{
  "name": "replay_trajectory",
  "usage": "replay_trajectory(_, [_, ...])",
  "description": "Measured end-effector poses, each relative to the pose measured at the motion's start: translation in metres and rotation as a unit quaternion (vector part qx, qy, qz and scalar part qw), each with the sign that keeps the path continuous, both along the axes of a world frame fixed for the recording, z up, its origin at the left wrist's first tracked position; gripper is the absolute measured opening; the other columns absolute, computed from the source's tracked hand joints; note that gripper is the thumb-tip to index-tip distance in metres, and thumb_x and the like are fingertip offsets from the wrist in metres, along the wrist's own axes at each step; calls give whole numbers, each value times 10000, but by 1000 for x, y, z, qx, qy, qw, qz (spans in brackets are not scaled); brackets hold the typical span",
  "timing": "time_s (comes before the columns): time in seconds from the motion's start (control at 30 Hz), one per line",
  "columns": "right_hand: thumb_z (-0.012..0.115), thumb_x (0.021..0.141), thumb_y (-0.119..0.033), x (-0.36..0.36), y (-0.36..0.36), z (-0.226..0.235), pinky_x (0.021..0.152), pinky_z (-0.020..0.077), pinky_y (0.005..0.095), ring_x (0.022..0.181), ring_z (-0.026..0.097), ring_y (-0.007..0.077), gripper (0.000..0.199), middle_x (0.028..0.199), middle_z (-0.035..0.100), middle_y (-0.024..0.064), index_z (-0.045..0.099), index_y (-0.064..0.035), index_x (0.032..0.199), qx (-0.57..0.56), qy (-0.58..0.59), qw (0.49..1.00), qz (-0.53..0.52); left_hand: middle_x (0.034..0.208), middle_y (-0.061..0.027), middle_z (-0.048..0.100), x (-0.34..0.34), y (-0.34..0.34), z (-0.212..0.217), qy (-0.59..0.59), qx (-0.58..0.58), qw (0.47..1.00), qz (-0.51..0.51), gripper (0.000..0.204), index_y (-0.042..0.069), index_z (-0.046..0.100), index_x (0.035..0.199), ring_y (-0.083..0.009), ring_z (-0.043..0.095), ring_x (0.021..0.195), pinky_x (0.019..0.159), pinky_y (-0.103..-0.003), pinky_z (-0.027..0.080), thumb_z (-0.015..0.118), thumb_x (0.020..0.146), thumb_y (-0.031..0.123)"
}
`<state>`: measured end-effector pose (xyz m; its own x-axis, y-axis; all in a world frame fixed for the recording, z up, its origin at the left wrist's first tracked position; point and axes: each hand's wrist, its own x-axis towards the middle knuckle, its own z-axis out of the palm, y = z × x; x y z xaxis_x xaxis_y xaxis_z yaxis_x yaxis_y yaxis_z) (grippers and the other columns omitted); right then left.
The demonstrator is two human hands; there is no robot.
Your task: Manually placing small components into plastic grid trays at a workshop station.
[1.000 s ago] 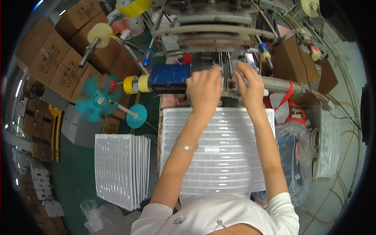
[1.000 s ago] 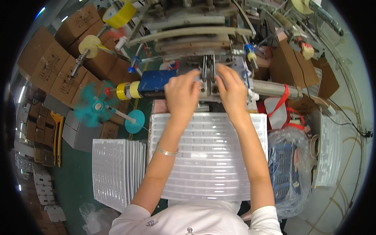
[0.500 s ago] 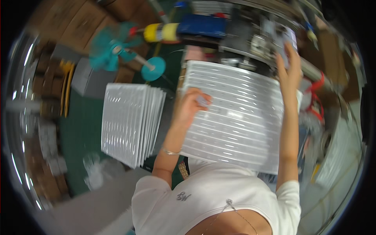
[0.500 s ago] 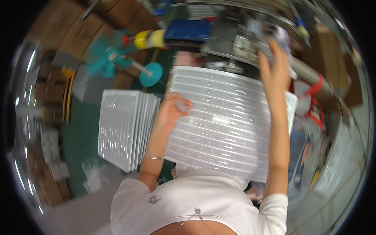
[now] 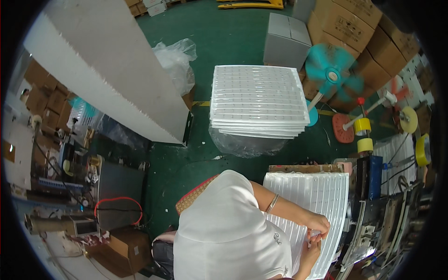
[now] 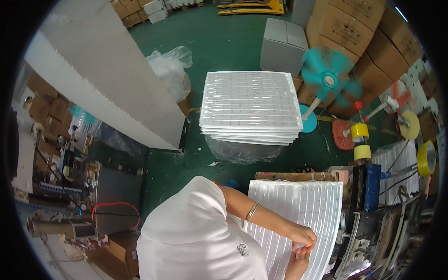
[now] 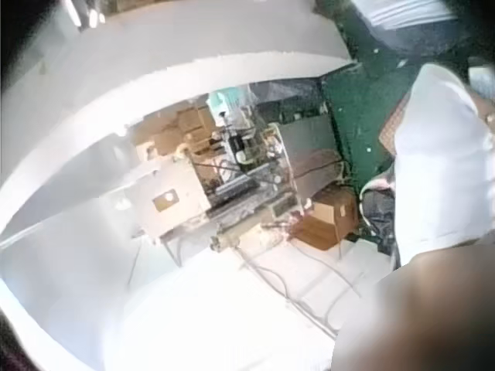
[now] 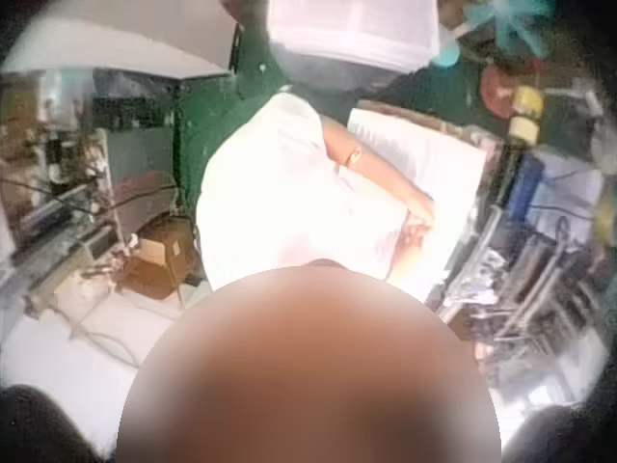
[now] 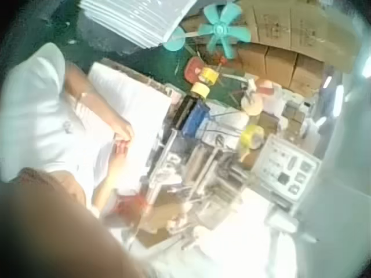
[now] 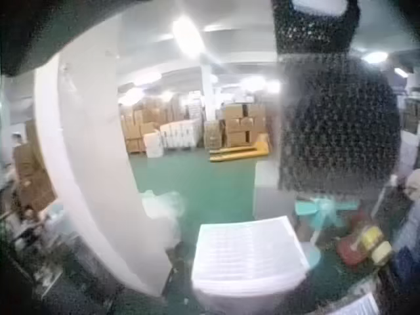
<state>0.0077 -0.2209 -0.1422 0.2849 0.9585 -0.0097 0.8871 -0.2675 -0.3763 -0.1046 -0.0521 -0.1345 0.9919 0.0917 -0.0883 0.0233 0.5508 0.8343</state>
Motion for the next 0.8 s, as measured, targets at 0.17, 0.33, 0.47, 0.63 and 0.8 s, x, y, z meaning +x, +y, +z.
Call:
replay_trajectory(0.17, [546,775,41,41,-6,-13,721,469,301,805,545,178,284,946,540,77,524,-7,1054,57,178,979,-77,771,-58,644,1,1,8,-26,165,986,8,180,41,628,821,-149,626,715,608,-302,506,483,798,145])
replay_trajectory(0.33, [513,840,-13,51,2,3,649,446,250,808,521,127,193,940,502,39,476,-30,1029,199,185,954,-130,771,-72,659,-3,1,24,-101,332,937,34,156,34,634,821,-182,626,731,657,-305,489,535,779,146])
replay_trajectory(0.47, [512,909,-58,38,-1,29,751,466,266,902,527,155,157,1050,525,63,503,-10,1059,226,242,922,-201,816,-87,654,-7,15,28,-125,360,923,58,118,37,629,837,-206,624,767,686,-320,485,559,784,115])
replay_trajectory(0.63, [531,835,8,21,15,65,727,493,246,1113,536,197,309,1223,550,76,573,-67,1131,278,126,921,-241,948,-87,624,-1,53,24,-38,413,905,99,211,22,608,957,-189,604,866,781,-297,474,533,766,-27])
replay_trajectory(0.8, [607,838,-36,32,-9,85,722,503,237,997,587,149,283,1190,578,85,583,-39,1120,322,156,874,-328,998,-115,604,60,53,61,-109,542,818,157,278,65,605,1063,-269,611,785,689,-356,489,513,801,55])
